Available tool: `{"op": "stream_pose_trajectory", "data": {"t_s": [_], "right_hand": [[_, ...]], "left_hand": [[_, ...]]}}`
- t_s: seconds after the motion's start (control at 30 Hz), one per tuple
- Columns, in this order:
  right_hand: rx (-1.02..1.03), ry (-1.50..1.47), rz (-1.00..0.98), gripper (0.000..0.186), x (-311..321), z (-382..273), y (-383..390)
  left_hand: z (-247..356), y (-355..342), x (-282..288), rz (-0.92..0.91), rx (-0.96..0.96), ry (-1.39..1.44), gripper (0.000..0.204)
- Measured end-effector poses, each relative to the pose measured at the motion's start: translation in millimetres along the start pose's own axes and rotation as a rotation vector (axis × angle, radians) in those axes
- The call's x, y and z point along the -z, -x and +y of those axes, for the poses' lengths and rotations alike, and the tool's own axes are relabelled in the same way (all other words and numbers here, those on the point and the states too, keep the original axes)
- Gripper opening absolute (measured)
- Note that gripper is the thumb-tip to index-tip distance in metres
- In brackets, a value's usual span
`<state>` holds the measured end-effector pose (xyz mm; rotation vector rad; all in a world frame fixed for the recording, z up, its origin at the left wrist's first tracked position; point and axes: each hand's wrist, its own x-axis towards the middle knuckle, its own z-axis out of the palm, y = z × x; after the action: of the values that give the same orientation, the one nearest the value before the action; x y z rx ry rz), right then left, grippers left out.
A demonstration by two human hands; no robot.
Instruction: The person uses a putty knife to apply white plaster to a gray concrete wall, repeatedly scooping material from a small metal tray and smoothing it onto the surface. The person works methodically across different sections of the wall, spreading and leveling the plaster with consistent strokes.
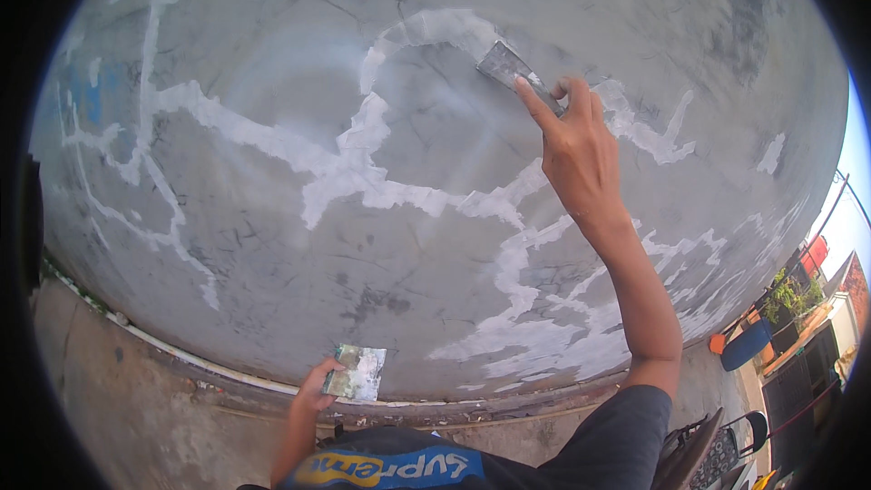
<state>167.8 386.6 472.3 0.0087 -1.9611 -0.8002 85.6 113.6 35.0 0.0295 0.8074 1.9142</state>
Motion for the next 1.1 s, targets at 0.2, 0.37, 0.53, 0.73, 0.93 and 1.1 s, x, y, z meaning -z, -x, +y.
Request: {"op": "stream_pose_trajectory", "data": {"t_s": [0.2,0.37,0.53,0.73,0.93,1.1], "right_hand": [[-0.058,0.028,-0.049,0.066,13,14,18],[-0.008,-0.039,0.018,0.064,13,-7,-5],[0.014,0.039,-0.047,0.064,11,14,10],[0.165,-0.058,0.034,0.071,3,53,17],[0.278,-0.077,0.040,0.076,-14,75,0],[0.312,-0.065,0.008,0.076,-18,81,-3]], "left_hand": [[-11,10,2,0.104,-0.013,0.042,0.035],[-18,1,13,0.044,-0.067,0.046,0.036],[-23,4,2,0.120,-0.084,0.054,0.036],[-27,7,-1,0.122,-0.127,0.095,0.039],[-40,-5,-14,0.148,-0.095,0.089,0.036],[-57,-13,-37,0.174,-0.111,0.061,0.035]]}}
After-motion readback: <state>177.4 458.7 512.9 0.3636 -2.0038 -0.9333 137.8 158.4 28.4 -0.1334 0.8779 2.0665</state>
